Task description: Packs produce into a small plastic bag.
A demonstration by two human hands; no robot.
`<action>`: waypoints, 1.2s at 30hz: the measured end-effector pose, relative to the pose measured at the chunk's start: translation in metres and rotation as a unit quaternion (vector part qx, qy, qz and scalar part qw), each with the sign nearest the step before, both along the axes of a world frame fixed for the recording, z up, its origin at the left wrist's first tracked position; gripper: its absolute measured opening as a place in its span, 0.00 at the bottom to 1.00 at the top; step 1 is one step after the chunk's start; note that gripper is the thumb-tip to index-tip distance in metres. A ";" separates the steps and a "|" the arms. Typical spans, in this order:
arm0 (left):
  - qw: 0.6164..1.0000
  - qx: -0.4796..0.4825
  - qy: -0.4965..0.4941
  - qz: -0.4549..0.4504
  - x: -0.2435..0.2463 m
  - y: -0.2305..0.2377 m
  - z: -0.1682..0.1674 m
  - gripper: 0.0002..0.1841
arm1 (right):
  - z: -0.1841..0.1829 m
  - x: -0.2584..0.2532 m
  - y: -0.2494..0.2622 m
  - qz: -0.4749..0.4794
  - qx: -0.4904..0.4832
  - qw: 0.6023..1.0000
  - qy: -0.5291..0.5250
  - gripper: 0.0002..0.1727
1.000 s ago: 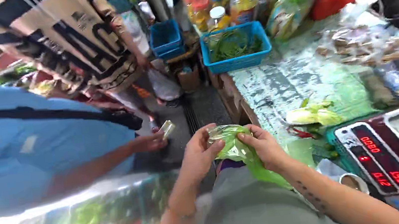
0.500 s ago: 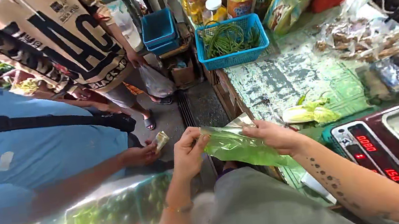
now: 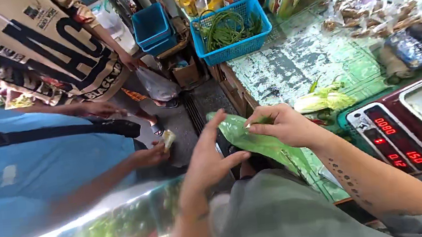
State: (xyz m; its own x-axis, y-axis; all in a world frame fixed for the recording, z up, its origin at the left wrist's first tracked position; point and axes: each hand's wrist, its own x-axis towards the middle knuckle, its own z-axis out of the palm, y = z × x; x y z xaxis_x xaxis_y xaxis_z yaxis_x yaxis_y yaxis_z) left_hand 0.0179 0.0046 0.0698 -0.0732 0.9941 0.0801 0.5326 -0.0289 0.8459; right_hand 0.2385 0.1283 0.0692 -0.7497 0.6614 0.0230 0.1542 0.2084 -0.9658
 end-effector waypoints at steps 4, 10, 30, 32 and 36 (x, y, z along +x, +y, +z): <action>0.983 0.105 -0.140 0.053 0.039 0.015 -0.059 0.17 | -0.001 0.002 -0.009 -0.061 0.043 0.997 0.004 0.06; 0.980 0.142 -0.107 0.086 0.067 -0.007 -0.065 0.13 | -0.016 0.034 -0.021 -0.143 0.009 0.989 0.029 0.08; 0.964 0.233 0.039 -0.119 0.103 -0.049 -0.060 0.21 | -0.008 0.089 -0.070 -0.055 -0.029 0.993 0.098 0.11; 0.962 0.263 -0.001 -0.079 0.106 -0.040 -0.060 0.16 | -0.008 0.089 -0.060 -0.116 0.021 0.982 0.150 0.14; 0.960 0.263 -0.086 -0.036 0.104 -0.031 -0.041 0.20 | 0.001 0.090 -0.060 -0.008 -0.280 0.916 0.287 0.21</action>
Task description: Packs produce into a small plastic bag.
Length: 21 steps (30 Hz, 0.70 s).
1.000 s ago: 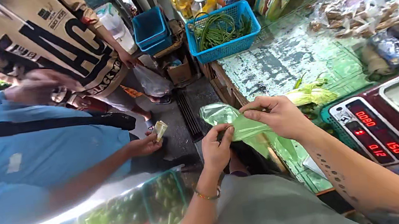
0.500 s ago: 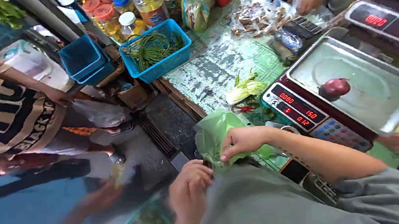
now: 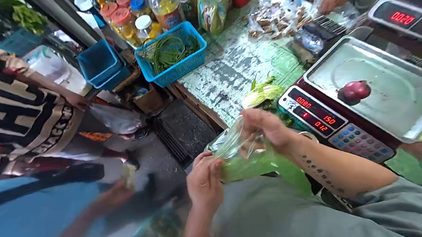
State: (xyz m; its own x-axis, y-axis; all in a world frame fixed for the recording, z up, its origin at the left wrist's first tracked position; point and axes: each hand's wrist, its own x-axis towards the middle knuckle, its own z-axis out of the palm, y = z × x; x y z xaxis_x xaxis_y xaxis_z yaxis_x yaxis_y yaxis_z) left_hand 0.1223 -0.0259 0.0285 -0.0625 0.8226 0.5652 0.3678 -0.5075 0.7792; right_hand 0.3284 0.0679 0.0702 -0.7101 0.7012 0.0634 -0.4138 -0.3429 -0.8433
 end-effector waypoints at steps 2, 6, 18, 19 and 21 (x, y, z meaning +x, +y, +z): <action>0.990 -0.069 -0.119 0.044 -0.002 0.000 0.012 0.18 | 0.007 0.002 -0.001 0.143 0.009 0.987 -0.079 0.31; 0.959 -0.176 -0.222 -0.001 -0.017 -0.018 0.052 0.19 | 0.014 -0.012 0.012 0.231 0.329 0.725 -0.558 0.28; 0.851 -0.437 0.219 0.191 -0.034 -0.032 -0.105 0.19 | -0.043 0.022 -0.026 0.120 0.479 0.702 -0.513 0.15; 0.837 -0.470 0.159 0.230 -0.036 -0.037 -0.111 0.23 | -0.040 0.048 -0.020 0.016 0.481 0.719 -0.502 0.14; 0.814 -0.495 0.097 0.288 -0.047 -0.051 -0.122 0.25 | -0.033 0.119 0.002 -0.185 0.479 0.650 -0.560 0.16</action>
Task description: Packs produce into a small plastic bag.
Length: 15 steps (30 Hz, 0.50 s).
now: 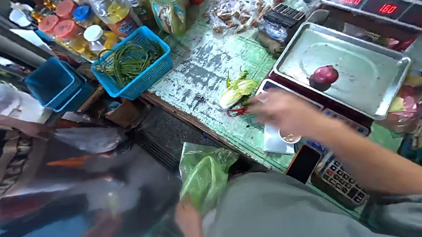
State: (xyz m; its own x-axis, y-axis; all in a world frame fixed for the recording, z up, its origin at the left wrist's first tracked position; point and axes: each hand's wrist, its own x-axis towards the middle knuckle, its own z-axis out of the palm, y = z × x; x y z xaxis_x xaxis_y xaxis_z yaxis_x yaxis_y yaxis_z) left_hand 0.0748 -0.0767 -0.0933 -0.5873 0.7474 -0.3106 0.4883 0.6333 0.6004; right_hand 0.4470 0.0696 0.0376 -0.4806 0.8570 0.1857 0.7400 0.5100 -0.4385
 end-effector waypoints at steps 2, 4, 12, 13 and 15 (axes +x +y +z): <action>0.999 0.018 0.036 -0.022 -0.014 -0.014 -0.009 0.22 | 0.002 0.083 0.016 -0.191 0.020 0.976 -0.102 0.24; 0.994 0.033 0.073 -0.072 -0.020 -0.018 -0.010 0.19 | -0.008 0.146 0.023 -0.304 -0.069 0.937 -0.159 0.32; 0.979 0.155 -0.132 -0.003 0.037 0.040 0.015 0.27 | 0.021 0.077 0.030 -0.239 -0.182 0.933 0.199 0.26; 0.973 0.172 -0.155 0.001 0.044 0.047 0.021 0.22 | 0.018 0.042 0.028 -0.150 -0.218 0.904 0.337 0.26; 0.951 0.191 -0.241 0.028 0.053 0.057 0.041 0.12 | -0.003 -0.043 0.019 0.042 -0.350 0.801 0.484 0.25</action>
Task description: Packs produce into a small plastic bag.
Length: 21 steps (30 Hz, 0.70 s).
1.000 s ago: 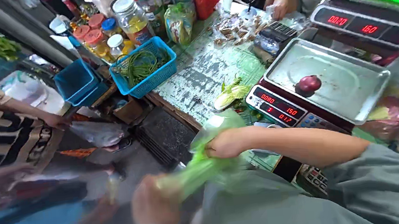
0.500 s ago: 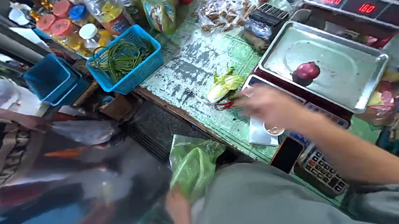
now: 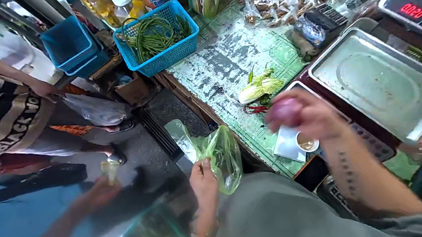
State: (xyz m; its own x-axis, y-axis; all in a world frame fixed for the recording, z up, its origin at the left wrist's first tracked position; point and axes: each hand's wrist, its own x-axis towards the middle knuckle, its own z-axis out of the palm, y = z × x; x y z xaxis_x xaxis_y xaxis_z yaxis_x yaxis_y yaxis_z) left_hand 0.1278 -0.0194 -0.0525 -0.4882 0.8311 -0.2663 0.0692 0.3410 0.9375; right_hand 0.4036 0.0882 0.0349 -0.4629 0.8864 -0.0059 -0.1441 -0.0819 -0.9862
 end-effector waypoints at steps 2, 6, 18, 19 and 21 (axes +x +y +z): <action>0.988 0.018 -0.145 0.048 0.001 0.007 0.029 0.17 | -0.032 -0.082 -0.010 0.179 0.000 0.983 -0.047 0.24; 0.955 0.073 -0.258 0.131 -0.046 0.003 0.058 0.19 | -0.082 -0.155 -0.010 0.356 0.117 0.826 -0.421 0.39; 0.868 -0.090 -0.483 0.071 -0.079 -0.014 -0.013 0.22 | -0.104 -0.085 0.181 0.224 0.228 0.702 -0.637 0.52; 0.871 -0.108 -0.474 0.070 -0.081 -0.014 -0.015 0.20 | -0.119 -0.069 0.194 0.221 0.229 0.660 -0.681 0.61; 0.898 -0.131 -0.411 0.082 -0.083 -0.013 -0.011 0.17 | -0.130 -0.043 0.205 0.224 0.230 0.623 -0.714 0.62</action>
